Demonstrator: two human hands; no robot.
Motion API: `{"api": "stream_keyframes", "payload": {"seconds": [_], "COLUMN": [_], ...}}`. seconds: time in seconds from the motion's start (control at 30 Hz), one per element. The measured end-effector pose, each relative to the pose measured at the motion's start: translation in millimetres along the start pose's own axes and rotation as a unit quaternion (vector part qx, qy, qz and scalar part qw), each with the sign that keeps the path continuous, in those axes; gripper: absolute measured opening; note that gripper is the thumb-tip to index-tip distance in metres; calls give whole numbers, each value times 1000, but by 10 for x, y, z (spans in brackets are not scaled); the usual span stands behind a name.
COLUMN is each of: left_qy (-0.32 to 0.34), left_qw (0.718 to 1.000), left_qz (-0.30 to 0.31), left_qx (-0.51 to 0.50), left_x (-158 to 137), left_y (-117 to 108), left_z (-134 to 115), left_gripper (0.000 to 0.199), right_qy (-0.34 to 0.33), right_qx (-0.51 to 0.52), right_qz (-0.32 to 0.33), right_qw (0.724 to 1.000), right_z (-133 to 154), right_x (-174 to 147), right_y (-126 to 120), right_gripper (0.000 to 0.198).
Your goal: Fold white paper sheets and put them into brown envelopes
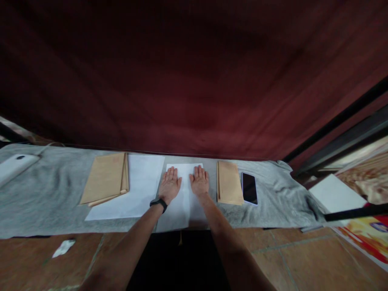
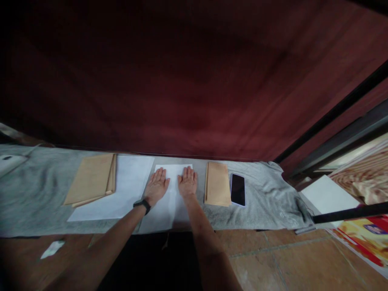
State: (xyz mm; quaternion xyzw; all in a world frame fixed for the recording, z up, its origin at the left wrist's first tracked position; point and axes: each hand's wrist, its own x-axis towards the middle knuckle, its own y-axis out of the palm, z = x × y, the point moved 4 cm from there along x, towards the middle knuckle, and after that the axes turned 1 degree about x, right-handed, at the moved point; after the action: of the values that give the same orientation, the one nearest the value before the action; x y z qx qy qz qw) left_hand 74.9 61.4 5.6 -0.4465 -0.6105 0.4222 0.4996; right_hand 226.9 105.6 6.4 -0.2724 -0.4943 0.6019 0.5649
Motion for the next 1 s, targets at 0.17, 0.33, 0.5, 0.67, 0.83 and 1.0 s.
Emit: {"api": "stream_keyframes", "payload": {"seconds": [0.17,0.33,0.5,0.67,0.83,1.0], "left_qy": [-21,-28,-24,-10,39,119], "left_qw": [1000,999,999,999,995,990], "left_qz": [-18,-17,-31,-28,-46,-21], "left_qx": [-13,-23,-27,-42,-78,-79], "left_x": [27,20,15,26,-294,-1016], "left_y": [28,30,19,-67,-206,-217], "left_z": [53,52,41,65,-143,-483], "left_gripper": [64,65,64,61,60,56], "right_qy": [35,42,-53,-100,-90,-119], "right_qx": [16,51,39,42,35,27], "right_qz": [-33,-97,-67,-13,-10,2], "right_qw": [999,993,996,994,995,993], "right_z": [-152,-237,57,325,330,325], "right_x": [47,-72,-650,-1261,-1361,-1367], "right_y": [-50,-163,-206,-172,-197,-216], "right_gripper": [61,57,55,55,54,52]}}
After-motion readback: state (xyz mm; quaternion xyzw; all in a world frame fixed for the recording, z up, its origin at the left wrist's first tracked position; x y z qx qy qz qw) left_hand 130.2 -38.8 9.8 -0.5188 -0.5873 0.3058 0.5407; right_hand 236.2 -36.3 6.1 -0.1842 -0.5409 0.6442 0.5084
